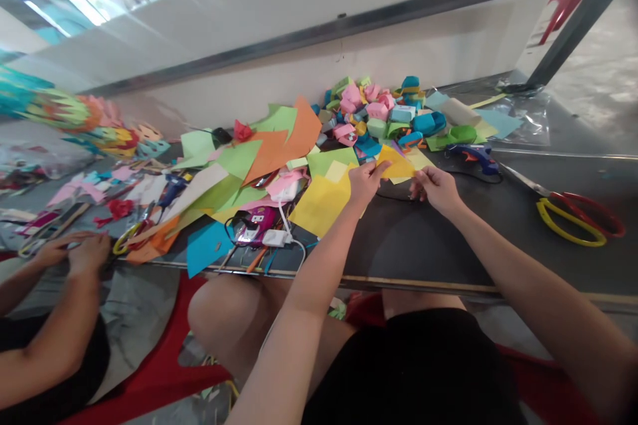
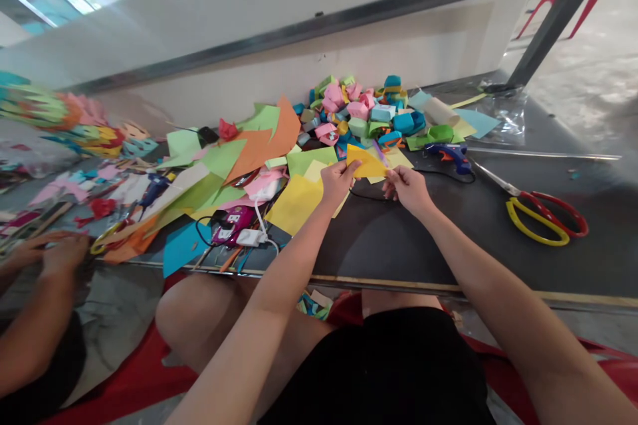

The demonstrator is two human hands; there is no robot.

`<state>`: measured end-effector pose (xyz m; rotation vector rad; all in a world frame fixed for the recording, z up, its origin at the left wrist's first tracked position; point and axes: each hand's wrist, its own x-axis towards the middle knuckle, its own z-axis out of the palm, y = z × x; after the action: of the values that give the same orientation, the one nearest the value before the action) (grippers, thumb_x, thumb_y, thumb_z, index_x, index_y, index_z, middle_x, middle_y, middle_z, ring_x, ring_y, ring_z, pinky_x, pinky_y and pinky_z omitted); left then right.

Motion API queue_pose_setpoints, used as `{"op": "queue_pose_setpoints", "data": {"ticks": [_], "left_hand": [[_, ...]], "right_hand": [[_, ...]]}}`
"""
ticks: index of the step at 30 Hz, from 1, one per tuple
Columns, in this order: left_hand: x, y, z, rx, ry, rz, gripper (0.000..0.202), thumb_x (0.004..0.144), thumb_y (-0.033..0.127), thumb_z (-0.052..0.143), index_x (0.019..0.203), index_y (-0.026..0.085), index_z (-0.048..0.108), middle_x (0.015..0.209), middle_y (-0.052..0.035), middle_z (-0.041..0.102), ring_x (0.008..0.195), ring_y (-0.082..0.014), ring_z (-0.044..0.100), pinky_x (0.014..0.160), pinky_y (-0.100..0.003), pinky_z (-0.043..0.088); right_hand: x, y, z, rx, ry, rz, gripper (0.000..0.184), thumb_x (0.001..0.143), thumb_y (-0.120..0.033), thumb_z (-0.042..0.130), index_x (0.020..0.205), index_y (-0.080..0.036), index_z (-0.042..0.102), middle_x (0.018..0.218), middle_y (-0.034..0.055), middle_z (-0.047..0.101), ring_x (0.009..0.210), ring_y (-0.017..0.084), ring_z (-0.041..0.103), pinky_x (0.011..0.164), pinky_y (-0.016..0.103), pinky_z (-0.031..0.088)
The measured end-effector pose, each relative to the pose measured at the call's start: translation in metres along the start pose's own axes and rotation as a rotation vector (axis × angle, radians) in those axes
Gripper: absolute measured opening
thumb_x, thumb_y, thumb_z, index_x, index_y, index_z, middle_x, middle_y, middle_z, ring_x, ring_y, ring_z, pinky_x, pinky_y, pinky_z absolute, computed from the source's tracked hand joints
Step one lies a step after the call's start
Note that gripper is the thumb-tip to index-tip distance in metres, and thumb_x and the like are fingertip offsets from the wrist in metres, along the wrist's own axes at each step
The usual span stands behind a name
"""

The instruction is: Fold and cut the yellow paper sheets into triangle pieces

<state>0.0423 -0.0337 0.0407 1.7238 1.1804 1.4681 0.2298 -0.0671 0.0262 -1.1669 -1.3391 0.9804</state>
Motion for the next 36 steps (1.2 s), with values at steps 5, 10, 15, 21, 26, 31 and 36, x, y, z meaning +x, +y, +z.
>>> {"op": "queue_pose_setpoints", "data": {"ticks": [5, 10, 15, 21, 26, 31, 36], "left_hand": [[-0.001, -0.001, 0.002, -0.052, -0.002, -0.078, 0.060, 0.085, 0.070, 0.062, 0.054, 0.020, 0.051, 0.040, 0.0034, 0.044, 0.046, -0.0121, 0.057, 0.047, -0.024, 0.036], [0.008, -0.010, -0.001, -0.282, -0.204, -0.245, 0.052, 0.062, 0.060, 0.087, 0.084, 0.017, 0.067, 0.073, -0.0011, 0.072, 0.053, -0.0109, 0.062, 0.051, -0.023, 0.047], [0.017, -0.022, -0.007, -0.300, -0.262, -0.370, 0.053, 0.048, 0.050, 0.096, 0.077, 0.014, 0.069, 0.067, -0.0060, 0.073, 0.057, -0.0165, 0.069, 0.054, -0.025, 0.052], [0.014, -0.023, -0.005, -0.307, -0.249, -0.356, 0.046, 0.055, 0.046, 0.094, 0.077, 0.014, 0.071, 0.068, -0.0056, 0.074, 0.057, -0.0149, 0.069, 0.058, -0.026, 0.055], [0.009, -0.023, 0.002, -0.314, -0.198, -0.303, 0.040, 0.062, 0.046, 0.090, 0.080, 0.015, 0.072, 0.068, -0.0038, 0.074, 0.063, -0.0145, 0.070, 0.063, -0.026, 0.056], [0.009, -0.026, 0.004, -0.322, -0.200, -0.247, 0.037, 0.066, 0.047, 0.088, 0.076, 0.016, 0.069, 0.066, -0.0026, 0.072, 0.062, -0.0141, 0.069, 0.063, -0.026, 0.054], [0.009, -0.028, 0.004, -0.310, -0.227, -0.255, 0.038, 0.066, 0.048, 0.087, 0.076, 0.017, 0.069, 0.067, -0.0022, 0.072, 0.061, -0.0132, 0.068, 0.060, -0.024, 0.052]], "right_hand": [[-0.006, -0.002, -0.005, -0.168, 0.089, -0.154, 0.054, 0.089, -0.072, 0.060, 0.069, -0.022, 0.055, 0.055, 0.0013, 0.064, 0.041, 0.010, 0.054, 0.043, 0.024, 0.042], [-0.009, -0.007, -0.010, -0.358, 0.113, -0.209, 0.048, 0.094, -0.063, 0.056, 0.067, -0.023, 0.056, 0.056, 0.0017, 0.066, 0.046, 0.013, 0.058, 0.053, 0.026, 0.046], [-0.004, -0.006, -0.011, -0.413, 0.024, -0.170, 0.047, 0.096, -0.061, 0.053, 0.068, -0.023, 0.058, 0.060, 0.0020, 0.069, 0.050, 0.013, 0.061, 0.058, 0.026, 0.047], [0.000, 0.000, -0.008, -0.360, 0.055, -0.135, 0.040, 0.096, -0.054, 0.054, 0.070, -0.023, 0.052, 0.059, 0.0005, 0.065, 0.048, 0.012, 0.057, 0.056, 0.025, 0.045], [-0.004, 0.003, -0.010, -0.427, 0.127, -0.219, 0.035, 0.097, -0.048, 0.053, 0.072, -0.024, 0.049, 0.058, -0.0006, 0.060, 0.051, 0.013, 0.054, 0.054, 0.026, 0.041], [-0.003, 0.005, -0.012, -0.438, 0.136, -0.228, 0.033, 0.097, -0.045, 0.053, 0.072, -0.024, 0.052, 0.057, -0.0007, 0.060, 0.050, 0.013, 0.054, 0.053, 0.026, 0.041], [-0.001, 0.005, -0.014, -0.419, 0.132, -0.192, 0.042, 0.095, -0.053, 0.057, 0.066, -0.023, 0.058, 0.055, 0.0006, 0.062, 0.048, 0.013, 0.056, 0.052, 0.026, 0.042]]}}
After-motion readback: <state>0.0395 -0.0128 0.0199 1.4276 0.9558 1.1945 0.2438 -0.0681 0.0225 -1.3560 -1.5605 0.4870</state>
